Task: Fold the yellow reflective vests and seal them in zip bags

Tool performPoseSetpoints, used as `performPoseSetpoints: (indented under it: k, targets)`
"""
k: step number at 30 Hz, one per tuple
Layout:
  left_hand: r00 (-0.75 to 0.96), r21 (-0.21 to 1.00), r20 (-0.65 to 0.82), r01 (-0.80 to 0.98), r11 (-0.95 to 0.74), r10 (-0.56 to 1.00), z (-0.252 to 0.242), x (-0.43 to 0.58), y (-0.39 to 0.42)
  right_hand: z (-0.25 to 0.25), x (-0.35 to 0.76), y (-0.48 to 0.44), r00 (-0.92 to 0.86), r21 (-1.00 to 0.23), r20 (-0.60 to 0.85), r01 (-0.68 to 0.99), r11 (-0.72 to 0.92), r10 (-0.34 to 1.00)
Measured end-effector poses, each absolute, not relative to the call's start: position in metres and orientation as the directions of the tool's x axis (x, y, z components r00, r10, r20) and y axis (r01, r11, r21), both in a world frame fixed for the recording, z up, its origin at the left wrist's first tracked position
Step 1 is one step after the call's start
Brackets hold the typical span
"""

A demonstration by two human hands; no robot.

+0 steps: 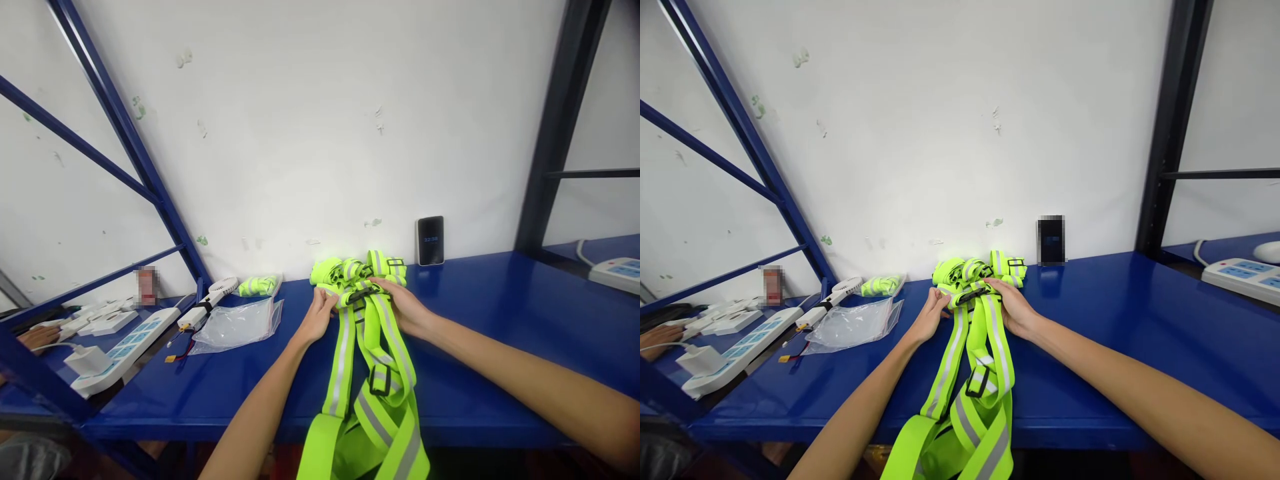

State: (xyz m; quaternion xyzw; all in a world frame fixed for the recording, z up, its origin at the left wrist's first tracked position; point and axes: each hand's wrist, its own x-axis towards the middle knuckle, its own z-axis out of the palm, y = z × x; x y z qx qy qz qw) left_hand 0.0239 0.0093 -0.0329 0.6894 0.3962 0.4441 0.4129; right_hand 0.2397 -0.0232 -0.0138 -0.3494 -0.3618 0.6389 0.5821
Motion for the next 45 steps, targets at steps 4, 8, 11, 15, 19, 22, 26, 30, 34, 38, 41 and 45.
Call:
performPoseSetpoints:
  k: [4, 8, 11, 15, 19, 22, 26, 30, 34, 38, 41, 45]
  targets:
    - [0.393, 0.862, 0.401, 0.144, -0.486, 0.827, -0.024, 0.023, -0.001, -0.008, 0.240, -0.027, -0.109, -0.801, -0.085, -0.584, -0.133, 0.990]
    - [0.387, 0.778, 0.471, 0.241, -0.580, 0.793, -0.022, 0.029, -0.004, -0.007, 0.237, -0.035, -0.152, -0.798, 0.005, -0.597, -0.088, 0.988]
    - [0.306, 0.789, 0.508, 0.212, -0.577, 0.805, -0.022, 0.032, -0.002, -0.015, 0.233, -0.037, -0.239, -0.859, 0.079, -0.508, -0.056, 0.968]
    - [0.217, 0.866, 0.475, 0.057, -0.497, 0.853, -0.021, 0.030, 0.001, -0.025, 0.233, -0.033, -0.332, -0.945, 0.032, -0.317, -0.080, 0.943]
    - [0.127, 0.927, 0.344, -0.204, -0.315, 0.930, -0.023, 0.031, 0.001, -0.025, 0.237, -0.031, -0.325, -0.982, 0.166, -0.135, 0.128, 0.931]
    - [0.130, 0.923, 0.314, -0.273, -0.271, 0.940, -0.025, 0.033, -0.001, -0.024, 0.236, -0.031, -0.324, -0.966, 0.214, -0.212, 0.149, 0.922]
    - [0.121, 0.917, 0.354, -0.242, -0.318, 0.927, -0.023, 0.033, -0.001, -0.025, 0.234, -0.029, -0.264, -0.948, 0.162, -0.308, 0.076, 0.951]
    - [0.035, 0.877, 0.467, -0.141, -0.459, 0.883, -0.021, 0.033, -0.003, -0.025, 0.234, -0.028, -0.211, -0.955, 0.129, -0.288, 0.065, 0.969]
    - [0.059, 0.845, 0.535, -0.059, -0.532, 0.843, -0.022, 0.034, -0.009, -0.024, 0.233, -0.033, -0.224, -0.955, 0.098, -0.295, 0.028, 0.970]
    - [0.126, 0.816, 0.573, -0.002, -0.578, 0.810, -0.028, 0.033, -0.010, -0.023, 0.227, -0.042, -0.209, -0.959, 0.059, -0.282, -0.002, 0.976]
    - [0.110, 0.838, 0.538, 0.042, -0.544, 0.836, -0.033, 0.034, -0.005, -0.023, 0.224, -0.046, -0.260, -0.953, 0.045, -0.301, -0.037, 0.965]
    - [0.128, 0.912, 0.406, -0.121, -0.392, 0.905, -0.033, 0.040, 0.000, -0.024, 0.224, -0.047, -0.242, -0.973, 0.064, -0.231, 0.007, 0.968]
